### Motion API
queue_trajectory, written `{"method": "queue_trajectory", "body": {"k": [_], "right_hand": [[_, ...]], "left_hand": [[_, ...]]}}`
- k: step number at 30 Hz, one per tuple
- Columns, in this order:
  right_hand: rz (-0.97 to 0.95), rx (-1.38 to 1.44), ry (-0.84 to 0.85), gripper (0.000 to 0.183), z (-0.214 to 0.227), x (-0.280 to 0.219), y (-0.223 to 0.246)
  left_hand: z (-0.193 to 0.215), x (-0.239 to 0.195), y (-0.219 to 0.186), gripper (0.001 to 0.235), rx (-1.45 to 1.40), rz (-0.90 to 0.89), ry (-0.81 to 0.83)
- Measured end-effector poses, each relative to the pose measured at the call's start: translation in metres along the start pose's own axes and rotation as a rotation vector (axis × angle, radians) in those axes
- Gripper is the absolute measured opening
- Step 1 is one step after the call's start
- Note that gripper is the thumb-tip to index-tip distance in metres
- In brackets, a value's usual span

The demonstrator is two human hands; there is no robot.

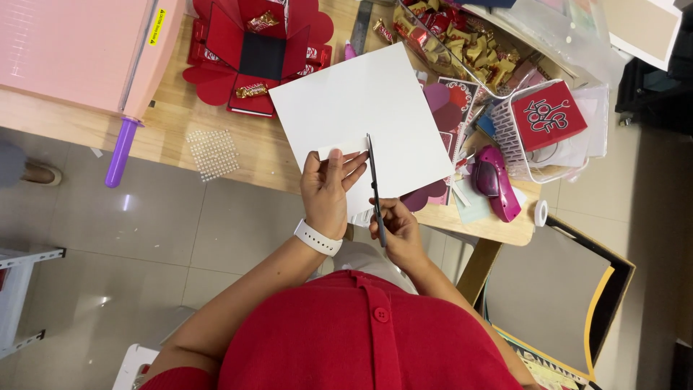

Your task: Assembling and decorating a multi-layered explosion gift box using adhesive pearls, scissors, and a paper trimmer.

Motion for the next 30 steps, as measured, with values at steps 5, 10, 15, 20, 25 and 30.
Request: {"method": "queue_trajectory", "body": {"k": [5, 10, 15, 20, 25, 30], "right_hand": [[-0.011, -0.003, -0.030, 0.051, 0.004, -0.002, -0.004], [-0.002, -0.004, -0.056, 0.051, 0.011, 0.001, -0.004], [0.023, 0.001, -0.084, 0.050, 0.016, 0.005, 0.001], [0.030, -0.015, -0.113, 0.047, 0.023, 0.006, -0.001], [-0.002, -0.017, -0.146, 0.042, 0.029, 0.012, 0.011], [-0.031, -0.002, -0.168, 0.040, 0.030, 0.035, 0.032]], "left_hand": [[-0.001, -0.001, 0.003, 0.019, 0.009, 0.010, 0.010], [-0.008, -0.002, 0.007, 0.019, 0.011, 0.018, 0.017], [-0.017, 0.000, 0.011, 0.020, 0.007, 0.036, 0.034], [-0.023, 0.005, 0.018, 0.020, 0.006, 0.084, 0.038], [-0.013, 0.020, 0.024, 0.021, 0.028, 0.087, 0.061], [-0.016, 0.039, 0.005, 0.012, 0.144, 0.051, 0.192]]}}
Point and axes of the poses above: each hand's wrist, its own x-axis towards the middle knuckle, its own z-axis out of the back of the hand, y = z × x, the point moved 9 cm from there along x, towards the middle knuckle, and after that the axes turned 14 degrees about -y, right-handed, at the moved point
